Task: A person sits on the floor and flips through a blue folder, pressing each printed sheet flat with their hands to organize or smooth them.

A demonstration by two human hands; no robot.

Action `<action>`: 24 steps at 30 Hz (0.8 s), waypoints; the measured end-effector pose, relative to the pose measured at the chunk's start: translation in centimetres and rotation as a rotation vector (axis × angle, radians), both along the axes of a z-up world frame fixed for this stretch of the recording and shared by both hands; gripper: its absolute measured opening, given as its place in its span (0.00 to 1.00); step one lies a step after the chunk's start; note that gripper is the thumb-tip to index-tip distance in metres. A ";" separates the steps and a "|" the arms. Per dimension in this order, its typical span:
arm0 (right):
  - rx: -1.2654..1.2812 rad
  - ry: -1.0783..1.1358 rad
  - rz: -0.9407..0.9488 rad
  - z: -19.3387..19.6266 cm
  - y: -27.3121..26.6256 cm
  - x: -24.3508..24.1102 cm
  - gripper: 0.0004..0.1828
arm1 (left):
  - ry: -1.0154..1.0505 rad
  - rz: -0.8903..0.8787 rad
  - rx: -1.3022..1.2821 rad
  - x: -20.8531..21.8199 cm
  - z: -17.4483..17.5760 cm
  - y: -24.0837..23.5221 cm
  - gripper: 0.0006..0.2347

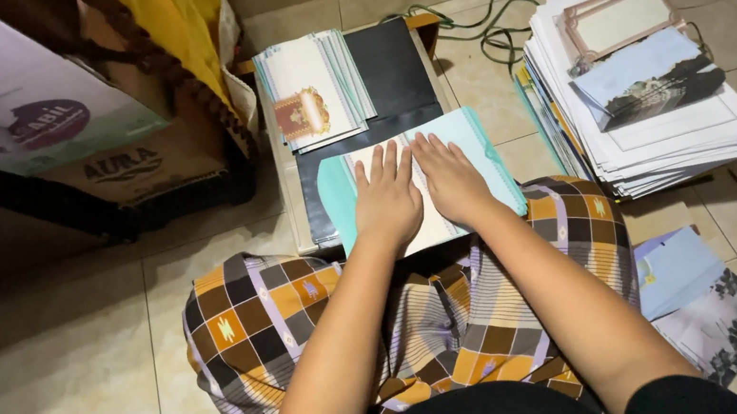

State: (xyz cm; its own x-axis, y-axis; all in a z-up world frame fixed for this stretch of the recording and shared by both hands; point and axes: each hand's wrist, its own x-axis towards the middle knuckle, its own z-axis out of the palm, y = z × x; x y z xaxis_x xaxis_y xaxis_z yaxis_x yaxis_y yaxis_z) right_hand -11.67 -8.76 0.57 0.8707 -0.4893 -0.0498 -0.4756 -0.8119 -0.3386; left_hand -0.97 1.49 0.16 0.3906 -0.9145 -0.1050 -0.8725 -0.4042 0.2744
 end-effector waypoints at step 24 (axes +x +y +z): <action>0.038 -0.019 0.036 0.7 1.9 -2.6 0.31 | -0.005 0.046 -0.068 0.1 -0.6 -0.5 0.27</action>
State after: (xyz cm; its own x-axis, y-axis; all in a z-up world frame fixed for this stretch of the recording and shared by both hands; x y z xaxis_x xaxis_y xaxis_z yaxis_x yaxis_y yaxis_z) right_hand -14.25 -6.87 1.26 0.8889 -0.4554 -0.0508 -0.4390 -0.8148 -0.3787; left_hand -0.83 1.01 -0.39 0.4328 -0.9006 -0.0409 -0.8549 -0.4244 0.2984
